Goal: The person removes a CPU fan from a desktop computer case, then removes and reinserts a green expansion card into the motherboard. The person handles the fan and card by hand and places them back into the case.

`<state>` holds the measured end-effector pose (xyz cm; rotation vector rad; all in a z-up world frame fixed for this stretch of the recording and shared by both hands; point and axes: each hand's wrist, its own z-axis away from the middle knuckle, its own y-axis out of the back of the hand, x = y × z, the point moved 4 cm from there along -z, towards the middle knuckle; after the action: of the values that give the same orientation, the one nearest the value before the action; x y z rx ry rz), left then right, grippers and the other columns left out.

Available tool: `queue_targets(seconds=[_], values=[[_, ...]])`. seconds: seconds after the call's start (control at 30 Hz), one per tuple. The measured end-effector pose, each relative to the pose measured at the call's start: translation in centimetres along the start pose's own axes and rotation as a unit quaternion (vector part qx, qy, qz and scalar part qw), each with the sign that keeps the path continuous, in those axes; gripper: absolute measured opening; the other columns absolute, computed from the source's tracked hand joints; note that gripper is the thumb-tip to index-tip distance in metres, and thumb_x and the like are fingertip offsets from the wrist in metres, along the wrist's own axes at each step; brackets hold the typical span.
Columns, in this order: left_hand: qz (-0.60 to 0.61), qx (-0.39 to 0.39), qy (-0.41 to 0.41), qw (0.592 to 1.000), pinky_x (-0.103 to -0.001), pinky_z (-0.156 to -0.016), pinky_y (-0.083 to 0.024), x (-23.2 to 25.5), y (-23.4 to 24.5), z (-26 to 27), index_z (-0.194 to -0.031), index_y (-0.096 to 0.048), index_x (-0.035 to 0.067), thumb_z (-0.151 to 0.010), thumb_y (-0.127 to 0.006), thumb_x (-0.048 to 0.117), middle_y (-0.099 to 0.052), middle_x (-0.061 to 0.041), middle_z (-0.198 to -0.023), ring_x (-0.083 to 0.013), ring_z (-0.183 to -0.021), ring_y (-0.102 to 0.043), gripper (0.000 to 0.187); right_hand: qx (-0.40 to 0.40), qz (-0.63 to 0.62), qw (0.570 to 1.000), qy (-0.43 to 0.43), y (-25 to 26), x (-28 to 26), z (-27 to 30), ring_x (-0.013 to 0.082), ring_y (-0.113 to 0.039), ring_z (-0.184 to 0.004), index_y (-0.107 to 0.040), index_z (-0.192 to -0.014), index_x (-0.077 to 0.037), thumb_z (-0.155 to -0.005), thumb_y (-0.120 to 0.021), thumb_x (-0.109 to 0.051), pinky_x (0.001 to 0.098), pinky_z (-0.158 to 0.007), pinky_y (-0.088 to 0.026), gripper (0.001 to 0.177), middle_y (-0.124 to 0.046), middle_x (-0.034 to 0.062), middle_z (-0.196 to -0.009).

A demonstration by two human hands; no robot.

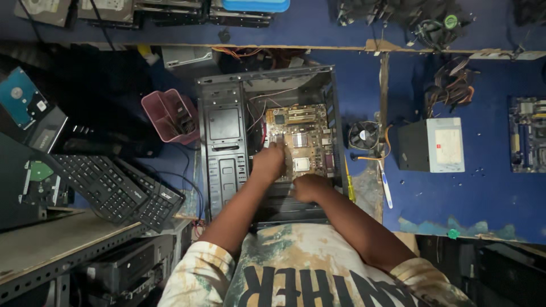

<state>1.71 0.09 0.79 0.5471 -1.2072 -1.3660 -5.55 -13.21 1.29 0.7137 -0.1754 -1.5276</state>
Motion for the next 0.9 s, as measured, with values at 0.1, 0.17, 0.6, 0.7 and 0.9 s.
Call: queue_targets(seconds=[0.1, 0.17, 0.6, 0.7, 0.9], values=[[-0.025, 0.036, -0.045, 0.998, -0.047, -0.07, -0.061, 1.1, 1.3, 0.4, -0.141, -0.049, 0.001, -0.073, -0.07, 0.004, -0.068, -0.019, -0.108, -0.0374, -0.093, -0.072, 0.071, 0.001, 0.001, 1.0, 0.006, 0.1, 0.0, 0.3, 0.0373, -0.071, -0.109, -0.076, -0.112, -0.009, -0.089, -0.058, -0.045, 0.0502, -0.095, -0.055, 0.046, -0.073, 0.0188, -0.119], [-0.04, 0.019, -0.046, 0.998, -0.047, -0.073, -0.06, 1.1, 0.9, 0.0, -0.14, -0.051, 0.001, -0.073, -0.072, 0.006, -0.069, -0.018, -0.108, -0.0365, -0.094, -0.071, 0.071, 0.001, 0.001, 1.0, 0.005, -0.1, 0.1, 0.1, 0.0374, -0.07, -0.109, -0.075, -0.113, -0.01, -0.089, -0.059, -0.045, 0.051, -0.095, -0.054, 0.045, -0.072, 0.0186, -0.119], [-0.098, 0.112, -0.062, 0.987, -0.042, -0.065, -0.06, 0.3, -3.2, -1.5, -0.137, -0.053, -0.004, -0.082, -0.067, 0.009, -0.071, -0.017, -0.103, -0.0327, -0.089, -0.073, 0.058, 0.022, 0.011, 0.999, 0.041, -1.6, 0.8, -1.1, 0.0392, -0.07, -0.105, -0.076, -0.107, -0.009, -0.091, -0.059, -0.049, 0.0513, -0.094, -0.054, 0.046, -0.072, 0.0205, -0.113], [-0.094, 0.074, -0.021, 0.993, -0.043, -0.064, -0.061, 0.7, -1.8, -0.1, -0.145, -0.047, 0.001, -0.075, -0.07, 0.011, -0.069, -0.016, -0.104, -0.0331, -0.088, -0.072, 0.074, 0.073, 0.001, 0.995, 0.073, -0.6, 0.2, -0.4, 0.0386, -0.071, -0.103, -0.077, -0.103, -0.006, -0.09, -0.061, -0.048, 0.0505, -0.094, -0.054, 0.046, -0.074, 0.0214, -0.108], [-0.046, 0.045, 0.035, 0.997, -0.047, -0.072, -0.059, 2.3, 0.3, 3.9, -0.14, -0.047, 0.005, -0.073, -0.08, 0.035, -0.062, -0.015, -0.117, -0.0342, -0.102, -0.066, 0.08, 0.188, 0.001, 0.982, 0.001, 3.5, -0.2, 2.1, 0.038, -0.072, -0.096, -0.074, -0.103, -0.007, -0.093, -0.061, -0.043, 0.0521, -0.087, -0.054, 0.039, -0.074, 0.0208, -0.102]])
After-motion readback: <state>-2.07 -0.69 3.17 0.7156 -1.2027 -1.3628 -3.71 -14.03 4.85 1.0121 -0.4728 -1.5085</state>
